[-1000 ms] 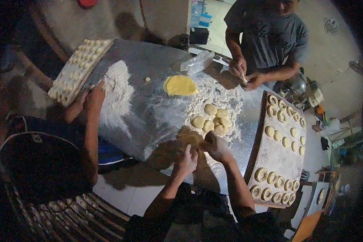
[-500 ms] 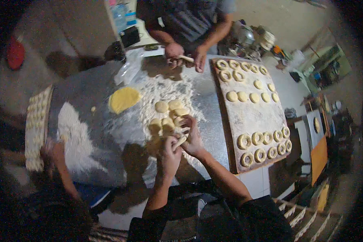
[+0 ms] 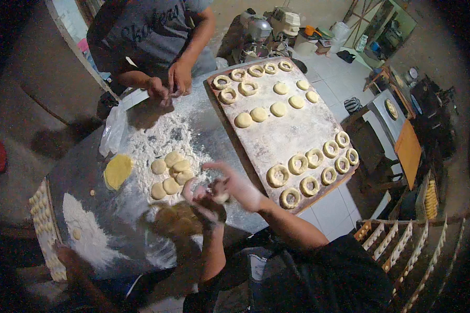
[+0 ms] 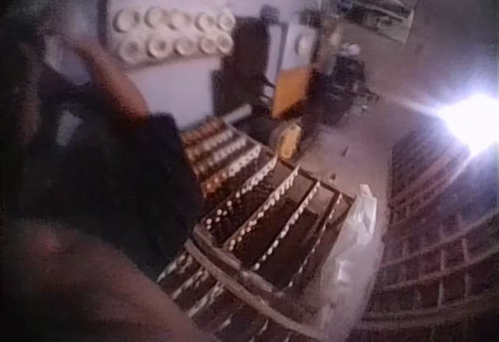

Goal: The person shapes small dough pieces into ring shapes by hand and places them on a wooden board. Another person works alongside, also shaping dough. The camera wearer occasionally moves the board to a nearby rack.

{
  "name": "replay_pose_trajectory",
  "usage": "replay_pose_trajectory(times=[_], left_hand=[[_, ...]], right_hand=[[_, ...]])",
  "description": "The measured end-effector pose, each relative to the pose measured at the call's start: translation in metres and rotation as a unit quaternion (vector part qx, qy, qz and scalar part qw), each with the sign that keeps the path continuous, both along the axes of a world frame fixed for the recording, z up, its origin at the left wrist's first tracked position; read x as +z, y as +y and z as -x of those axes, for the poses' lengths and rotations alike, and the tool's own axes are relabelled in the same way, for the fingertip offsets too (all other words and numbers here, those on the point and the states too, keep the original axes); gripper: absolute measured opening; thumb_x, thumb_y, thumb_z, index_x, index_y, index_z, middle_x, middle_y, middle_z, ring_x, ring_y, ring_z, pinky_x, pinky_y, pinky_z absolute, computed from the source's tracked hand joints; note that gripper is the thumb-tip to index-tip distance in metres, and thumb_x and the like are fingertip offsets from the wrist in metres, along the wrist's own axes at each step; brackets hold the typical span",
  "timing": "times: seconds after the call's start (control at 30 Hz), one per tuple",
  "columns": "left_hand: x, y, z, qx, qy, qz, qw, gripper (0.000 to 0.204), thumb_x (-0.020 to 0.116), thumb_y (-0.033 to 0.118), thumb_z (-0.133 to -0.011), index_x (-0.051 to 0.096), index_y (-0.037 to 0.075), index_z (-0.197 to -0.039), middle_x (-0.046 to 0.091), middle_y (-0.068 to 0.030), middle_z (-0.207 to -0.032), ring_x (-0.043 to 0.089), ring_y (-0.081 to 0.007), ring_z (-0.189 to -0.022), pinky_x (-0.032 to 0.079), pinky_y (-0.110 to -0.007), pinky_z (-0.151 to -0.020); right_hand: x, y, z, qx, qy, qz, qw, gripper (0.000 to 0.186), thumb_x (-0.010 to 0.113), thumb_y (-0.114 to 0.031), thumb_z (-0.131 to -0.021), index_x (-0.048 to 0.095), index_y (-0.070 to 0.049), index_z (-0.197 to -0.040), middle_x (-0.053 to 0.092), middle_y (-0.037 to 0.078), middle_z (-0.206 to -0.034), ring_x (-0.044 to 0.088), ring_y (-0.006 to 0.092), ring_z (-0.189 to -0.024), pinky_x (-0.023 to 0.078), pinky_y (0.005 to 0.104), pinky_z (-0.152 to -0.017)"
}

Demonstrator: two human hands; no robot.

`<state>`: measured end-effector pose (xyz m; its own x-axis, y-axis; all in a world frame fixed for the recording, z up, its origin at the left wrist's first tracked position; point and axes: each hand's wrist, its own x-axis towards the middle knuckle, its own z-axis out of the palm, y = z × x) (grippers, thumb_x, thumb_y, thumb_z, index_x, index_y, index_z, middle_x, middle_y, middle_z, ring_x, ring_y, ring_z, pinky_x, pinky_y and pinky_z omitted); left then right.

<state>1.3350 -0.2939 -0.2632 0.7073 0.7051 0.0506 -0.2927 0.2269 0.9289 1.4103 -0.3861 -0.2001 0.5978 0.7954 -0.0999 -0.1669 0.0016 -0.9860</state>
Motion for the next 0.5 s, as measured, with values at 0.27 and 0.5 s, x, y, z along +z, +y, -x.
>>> replay_pose_trajectory(times=[0.27, 0.5], left_hand=[[0.016, -0.076, -0.08, 0.026, 0.009, -0.265, 0.964, 0.023, 0.036, 0.017, -0.096, 0.044, 0.0, -0.11, 0.048, -0.0124, -0.107, 0.047, -0.0211, -0.099, 0.038, -0.032, -0.088], [0.013, -0.125, -0.128, -0.006, 0.003, -0.221, 0.975, 0.019, 0.036, 0.014, -0.095, 0.046, 0.002, -0.107, 0.047, -0.0063, -0.103, 0.043, -0.0138, -0.096, 0.037, -0.029, -0.085]], right_hand=[[0.006, -0.081, -0.068, -0.053, 0.05, -0.038, 0.997, 0.039, 0.05, -0.024, -0.093, 0.04, -0.01, -0.128, 0.052, 0.001, -0.068, 0.049, 0.0116, -0.057, 0.043, 0.025, -0.061], [-0.029, -0.124, -0.118, -0.037, 0.055, -0.166, 0.984, 0.048, 0.037, -0.05, -0.094, 0.037, -0.012, -0.123, 0.055, 0.007, -0.062, 0.051, 0.0136, -0.054, 0.041, 0.024, -0.054]])
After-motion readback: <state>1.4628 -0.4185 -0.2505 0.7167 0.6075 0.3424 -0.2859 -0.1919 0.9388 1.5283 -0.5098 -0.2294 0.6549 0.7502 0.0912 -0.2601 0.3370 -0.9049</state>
